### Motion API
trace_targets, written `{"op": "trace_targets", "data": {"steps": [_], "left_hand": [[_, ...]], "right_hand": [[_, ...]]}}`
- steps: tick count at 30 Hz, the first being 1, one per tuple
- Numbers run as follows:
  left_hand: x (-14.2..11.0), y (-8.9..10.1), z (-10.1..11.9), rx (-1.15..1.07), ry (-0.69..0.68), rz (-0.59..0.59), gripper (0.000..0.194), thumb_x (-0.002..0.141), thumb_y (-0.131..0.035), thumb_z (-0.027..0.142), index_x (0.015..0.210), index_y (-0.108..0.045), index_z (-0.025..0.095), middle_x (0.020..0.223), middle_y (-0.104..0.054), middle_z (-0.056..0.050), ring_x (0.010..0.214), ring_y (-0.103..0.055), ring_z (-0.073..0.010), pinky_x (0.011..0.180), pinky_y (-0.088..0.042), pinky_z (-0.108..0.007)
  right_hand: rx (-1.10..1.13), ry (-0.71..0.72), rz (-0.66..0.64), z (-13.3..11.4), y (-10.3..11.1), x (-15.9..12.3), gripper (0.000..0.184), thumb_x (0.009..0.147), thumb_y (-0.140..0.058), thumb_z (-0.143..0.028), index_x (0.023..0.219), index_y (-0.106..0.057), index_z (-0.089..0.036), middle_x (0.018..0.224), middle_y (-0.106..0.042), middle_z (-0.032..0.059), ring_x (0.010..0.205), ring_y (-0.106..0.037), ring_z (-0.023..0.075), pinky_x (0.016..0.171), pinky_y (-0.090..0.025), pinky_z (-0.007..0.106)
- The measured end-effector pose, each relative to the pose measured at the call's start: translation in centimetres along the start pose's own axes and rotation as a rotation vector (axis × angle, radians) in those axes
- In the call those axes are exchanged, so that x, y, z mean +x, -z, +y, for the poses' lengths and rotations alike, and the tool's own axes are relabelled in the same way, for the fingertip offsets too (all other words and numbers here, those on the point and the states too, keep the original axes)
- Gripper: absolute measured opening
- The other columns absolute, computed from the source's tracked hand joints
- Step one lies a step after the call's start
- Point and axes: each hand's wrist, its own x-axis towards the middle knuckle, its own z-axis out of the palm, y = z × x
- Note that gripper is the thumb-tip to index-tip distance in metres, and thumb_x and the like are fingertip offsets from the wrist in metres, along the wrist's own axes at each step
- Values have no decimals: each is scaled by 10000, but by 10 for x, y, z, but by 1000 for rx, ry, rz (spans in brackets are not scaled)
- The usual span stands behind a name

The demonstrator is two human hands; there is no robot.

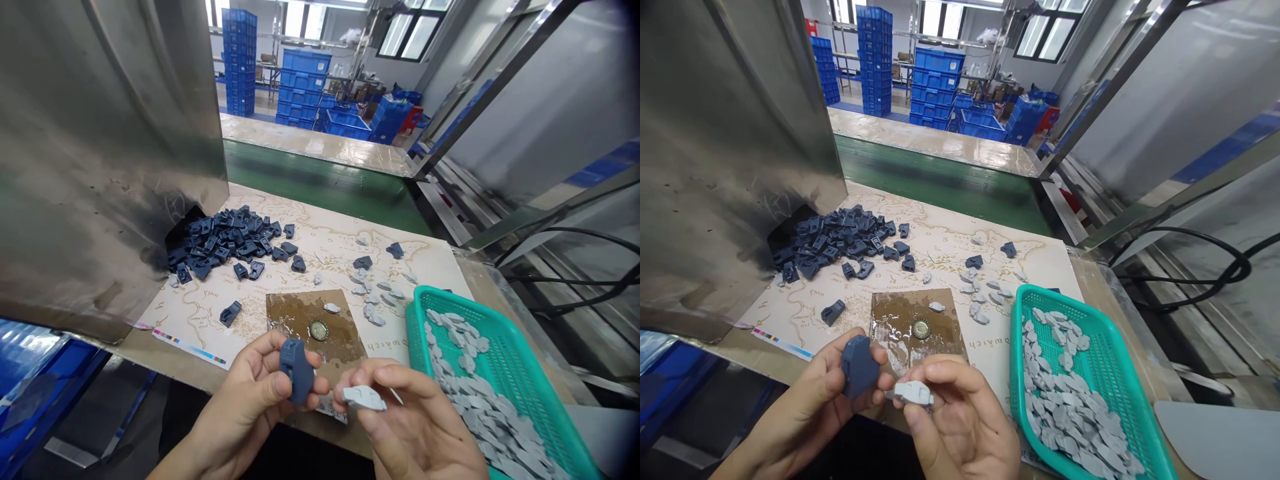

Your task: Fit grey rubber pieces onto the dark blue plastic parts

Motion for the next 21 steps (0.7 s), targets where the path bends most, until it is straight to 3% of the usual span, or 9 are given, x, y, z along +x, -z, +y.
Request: {"op": "trace_targets", "data": {"steps": [4, 8, 12, 15, 17, 21], "left_hand": [[-2, 0, 0, -52, 6, -23, 364, 536, -810, 221, 821, -591, 168, 831, -664, -8, 709, -637, -97, 673, -478, -168], [-5, -1, -1, 39, 8, -24, 363, 516, -812, 123, 800, -591, 171, 886, -651, 1, 760, -635, -121, 708, -482, -192], [-8, 1, 0, 24, 49, -15, 277, 643, -720, 94, 898, -626, 151, 966, -651, -48, 826, -635, -145, 760, -492, -216], [-10, 2, 0, -8, 87, -11, 189, 758, -613, 116, 944, -645, 120, 974, -656, -89, 823, -642, -144, 743, -497, -198], [-12, 4, 0, -20, 89, -33, 231, 795, -565, 131, 1016, -631, 134, 921, -662, -89, 764, -639, -127, 683, -491, -178], [-19, 10, -3, -50, 53, -56, 294, 792, -550, 153, 1079, -609, 151, 851, -632, -68, 729, -593, -106, 660, -453, -175]], "right_hand": [[-22, -26, 9, 3, 0, 0, 199, 771, -645, -128, 936, -668, -237, 909, -542, 49, 710, -569, 128, 610, -527, 166], [29, -48, -50, 2, -2, 1, 175, 775, -632, -108, 880, -679, -240, 962, -524, 40, 727, -589, 123, 692, -535, 199], [124, -96, -50, -1, -2, 0, 148, 771, -634, -124, 847, -636, -250, 874, -537, 22, 694, -588, 141, 694, -534, 272], [88, -116, 9, 1, -1, -5, 180, 787, -633, -180, 948, -638, -260, 822, -567, 35, 690, -570, 149, 663, -517, 260], [40, -106, 28, 3, 0, -9, 189, 787, -640, -216, 972, -652, -254, 851, -581, 46, 688, -560, 143, 665, -506, 244], [36, -102, 21, 8, 2, -13, 92, 746, -689, -215, 833, -670, -238, 866, -605, 39, 779, -570, 151, 724, -494, 211]]}}
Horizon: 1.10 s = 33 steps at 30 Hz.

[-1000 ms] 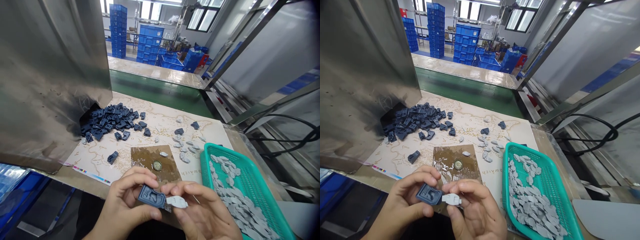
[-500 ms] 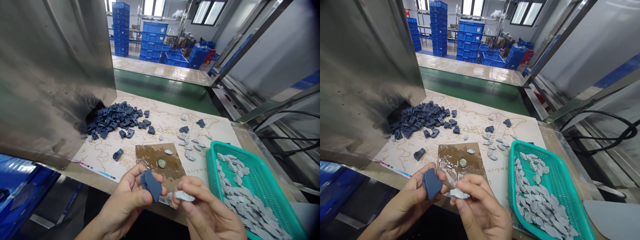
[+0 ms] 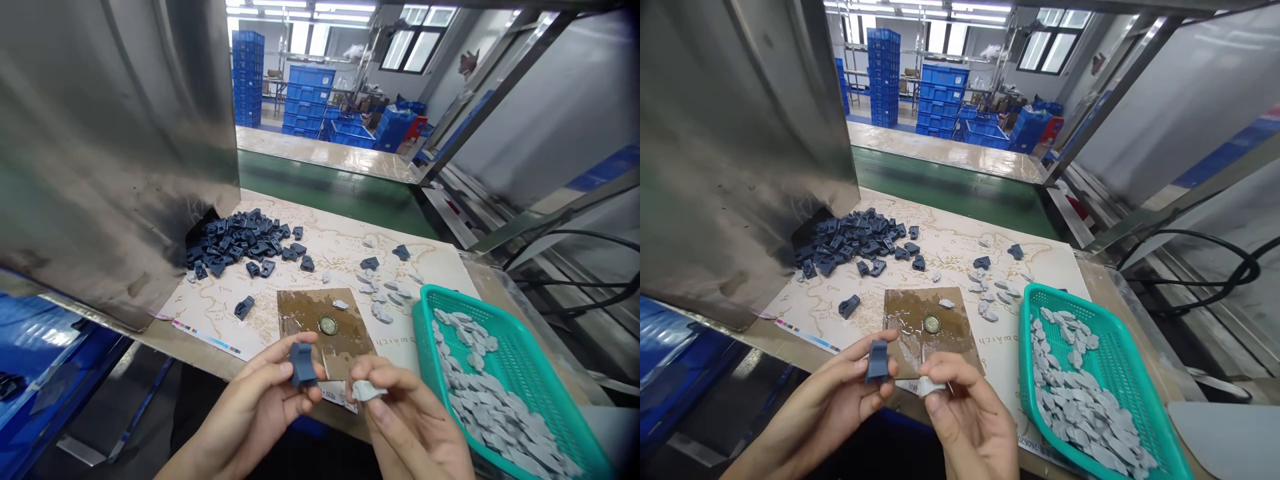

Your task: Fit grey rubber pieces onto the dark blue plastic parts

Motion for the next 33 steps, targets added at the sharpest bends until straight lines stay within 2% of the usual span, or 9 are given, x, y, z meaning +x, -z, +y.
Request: {"op": "trace_targets", "data": {"steps": [4, 7, 12, 15, 19, 22, 24, 28, 33], "left_hand": [[-10, 10, -5, 107, -69, -1, 295, 739, -642, 186, 1033, -634, 167, 813, -588, -24, 667, -543, -66, 622, -417, -151], [-18, 16, -9, 222, -53, 28, 283, 760, -629, 193, 1042, -624, 173, 716, -584, -16, 654, -550, -70, 631, -420, -163], [-29, 21, -21, 297, -63, 36, 231, 796, -581, 224, 1018, -612, 168, 793, -634, -50, 704, -595, -117, 659, -444, -218], [-33, 25, -27, 354, -134, 14, 222, 776, -608, 242, 983, -623, 163, 767, -654, -45, 675, -585, -103, 640, -439, -196], [-39, 30, -30, 412, -196, -50, 290, 687, -686, 136, 966, -634, 197, 894, -667, -26, 881, -597, -133, 798, -442, -207], [-42, 33, -30, 488, -212, -16, 251, 715, -655, 151, 956, -638, 219, 830, -671, 5, 725, -601, -83, 651, -461, -147], [-43, 33, -30, 542, -231, 16, 247, 723, -648, 170, 962, -637, 233, 849, -675, 12, 713, -601, -75, 648, -464, -138], [-42, 34, -30, 647, -310, 5, 240, 722, -642, 170, 949, -646, 245, 972, -654, 1, 933, -588, -134, 821, -452, -187], [-38, 44, -29, 870, -479, -4, 242, 745, -603, 163, 968, -649, 246, 977, -624, -18, 931, -575, -161, 810, -462, -222]], "right_hand": [[127, -137, -25, 3, 0, 0, 118, 761, -676, -193, 861, -652, -251, 896, -613, 13, 647, -570, 89, 611, -501, 140], [200, -159, -48, 6, -3, -6, 134, 779, -655, -184, 901, -658, -239, 944, -605, 16, 706, -591, 94, 667, -509, 145], [228, -135, -78, 10, -10, -20, 62, 761, -660, -149, 756, -649, -210, 924, -586, 2, 706, -583, 90, 718, -502, 170], [141, -101, -158, 10, -14, -26, 80, 778, -640, -145, 809, -634, -219, 851, -576, -3, 675, -564, 91, 675, -492, 172], [-15, -28, -232, 10, -15, -29, 169, 805, -607, -143, 950, -603, -230, 861, -568, 11, 706, -553, 106, 673, -485, 186], [-78, 28, -278, 10, -15, -31, 197, 810, -601, -136, 971, -580, -249, 864, -561, 8, 739, -558, 112, 667, -491, 180], [-124, 54, -296, 9, -16, -32, 221, 815, -590, -125, 985, -559, -264, 862, -565, 5, 793, -565, 119, 708, -493, 182], [-260, 86, -290, 7, -17, -32, 238, 820, -567, -108, 979, -535, -282, 861, -574, -5, 859, -569, 118, 787, -478, 179], [-414, 111, -290, 6, -16, -27, 295, 795, -559, -61, 963, -527, -300, 875, -595, -31, 844, -588, 94, 794, -473, 137]]}}
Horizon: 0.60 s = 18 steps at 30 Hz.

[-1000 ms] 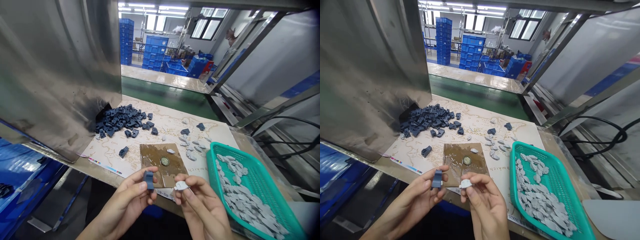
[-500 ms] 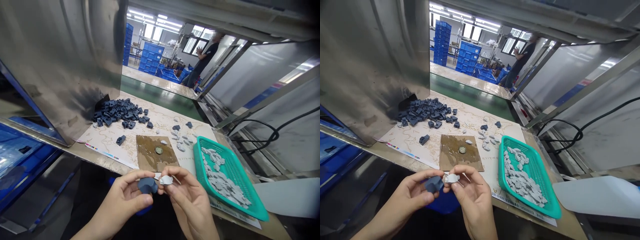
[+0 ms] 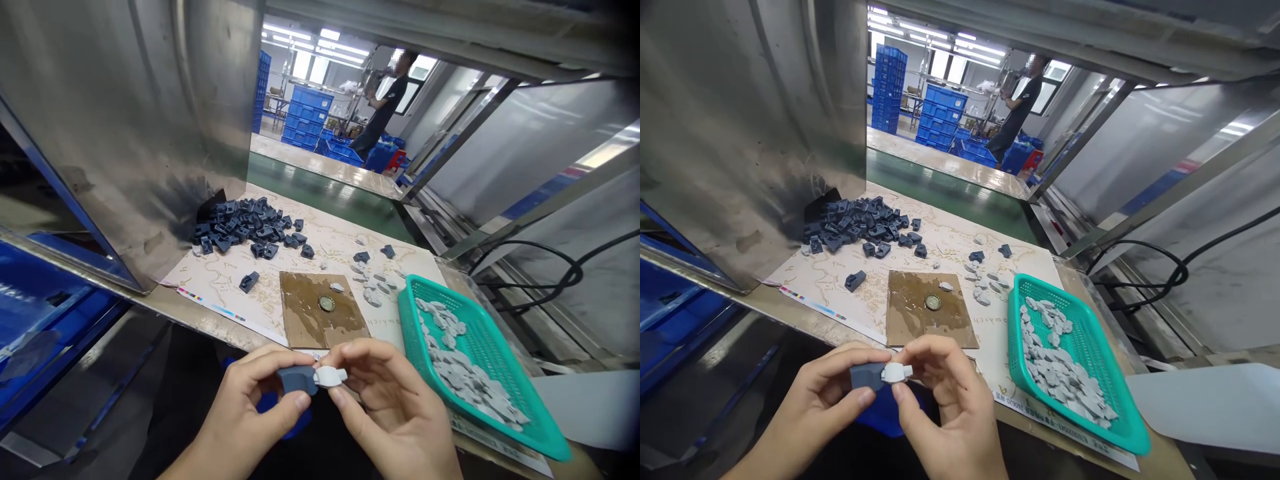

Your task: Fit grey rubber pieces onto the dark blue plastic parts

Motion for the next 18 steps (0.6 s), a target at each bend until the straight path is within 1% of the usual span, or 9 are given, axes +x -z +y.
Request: {"op": "trace_targets", "data": {"steps": [2, 4, 6, 9, 11, 14, 16, 18], "left_hand": [[-1, 4, -4, 96, -60, -19, 246, 769, -582, 185, 1002, -632, 248, 982, -625, -25, 916, -579, -165, 818, -463, -244], [-2, 7, -8, 146, -116, -38, 266, 788, -563, 190, 1041, -609, 258, 1012, -621, -26, 938, -578, -168, 842, -459, -258], [-4, 8, -12, 137, -161, -35, 301, 794, -556, 169, 1073, -589, 276, 1068, -607, -24, 1001, -564, -172, 878, -448, -258], [-8, 6, -17, 58, -176, 22, 347, 772, -581, 125, 1068, -586, 306, 1101, -594, -8, 1043, -551, -162, 886, -452, -232], [-10, 5, -19, 24, -173, 79, 348, 749, -604, 99, 1022, -606, 313, 1057, -608, 8, 1011, -569, -143, 855, -466, -198], [-13, 6, -20, 73, -200, 146, 321, 714, -641, 81, 951, -639, 298, 949, -631, 19, 905, -598, -113, 798, -473, -156], [-15, 8, -19, 116, -225, 144, 312, 698, -661, 90, 941, -651, 285, 915, -636, 12, 867, -598, -111, 780, -469, -151], [-16, 9, -18, 99, -217, 121, 295, 702, -662, 106, 942, -655, 276, 917, -634, 2, 868, -591, -120, 778, -466, -160]], "right_hand": [[-42, 2, -20, -1, 1, 1, 302, 788, -560, -52, 951, -525, -304, 871, -602, -39, 838, -598, 92, 787, -479, 128], [-90, 9, -33, -3, 1, 1, 313, 774, -567, -44, 939, -531, -308, 865, -602, -47, 824, -606, 90, 767, -486, 114], [-144, 31, -29, -5, -2, 0, 323, 755, -569, -33, 927, -541, -305, 858, -596, -51, 811, -607, 88, 752, -488, 99], [-205, 52, -16, -5, -9, -3, 309, 738, -559, -31, 904, -542, -292, 841, -593, -53, 793, -605, 89, 751, -485, 98], [-219, 50, -18, -2, -14, -5, 290, 735, -553, -41, 890, -531, -285, 828, -601, -55, 777, -608, 90, 740, -487, 103], [-231, 56, -17, 2, -17, -9, 275, 724, -553, -54, 876, -521, -281, 832, -611, -55, 770, -612, 99, 708, -494, 115], [-255, 44, -27, 3, -17, -10, 271, 720, -554, -58, 869, -521, -282, 834, -611, -57, 767, -612, 102, 695, -497, 126], [-299, 18, -57, 1, -15, -12, 270, 724, -552, -63, 874, -526, -286, 826, -606, -61, 760, -608, 101, 685, -500, 136]]}}
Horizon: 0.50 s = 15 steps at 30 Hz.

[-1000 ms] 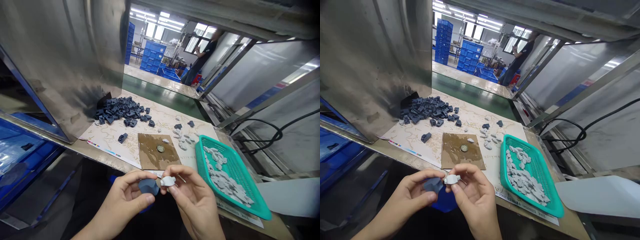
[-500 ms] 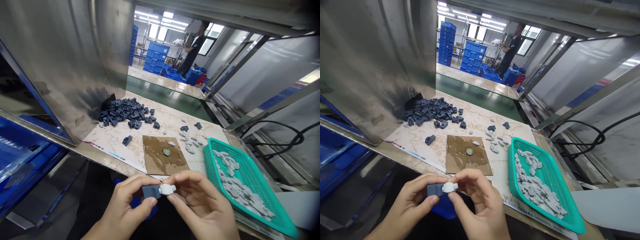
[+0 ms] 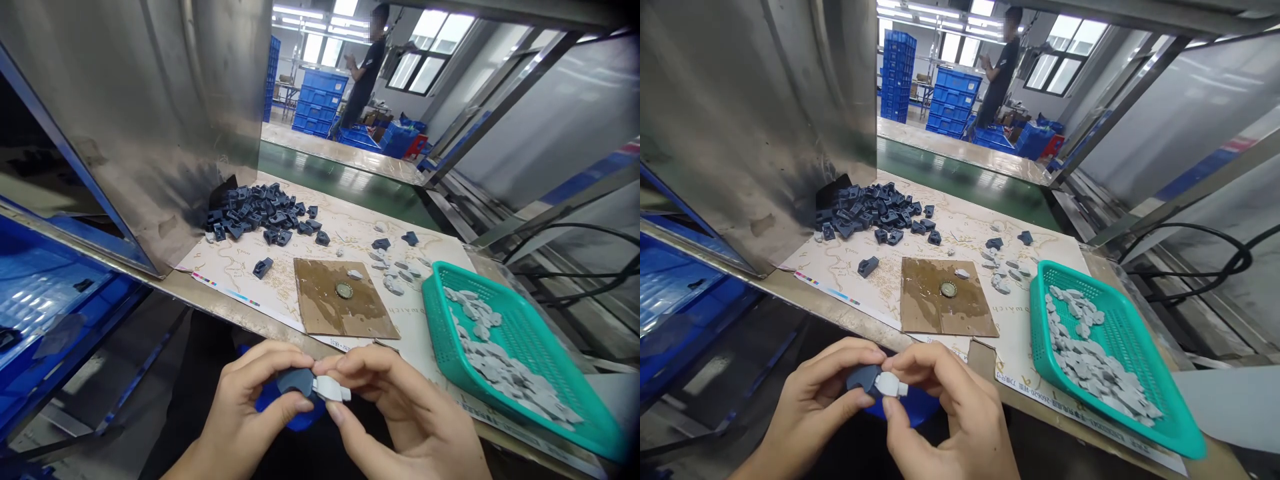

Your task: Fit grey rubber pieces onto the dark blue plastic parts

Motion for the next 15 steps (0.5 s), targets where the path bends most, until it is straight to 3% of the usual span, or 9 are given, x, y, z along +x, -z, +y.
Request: {"op": "trace_targets", "data": {"steps": [5, 10, 15], "left_hand": [[-7, -1, 3, -196, 150, -20, 243, 721, -649, 136, 915, -663, 281, 936, -617, 7, 899, -573, -123, 786, -460, -156], [-14, -1, 6, -276, 217, -13, 206, 710, -664, 151, 880, -677, 267, 897, -614, 18, 864, -574, -106, 772, -452, -130], [-17, 0, 9, -385, 263, -67, 211, 743, -638, 162, 930, -659, 257, 926, -641, 5, 889, -585, -127, 803, -454, -171]], "right_hand": [[-133, 7, -98, -8, 8, -2, 215, 719, -542, -73, 841, -540, -250, 789, -586, -50, 716, -590, 108, 649, -501, 168], [-149, -57, -196, -15, 12, 1, 139, 697, -531, -75, 743, -515, -205, 709, -567, -32, 646, -566, 129, 597, -507, 214], [-60, -5, -231, -20, 12, 5, 285, 707, -524, -33, 880, -587, -250, 861, -589, -28, 781, -579, 133, 688, -498, 212]]}}
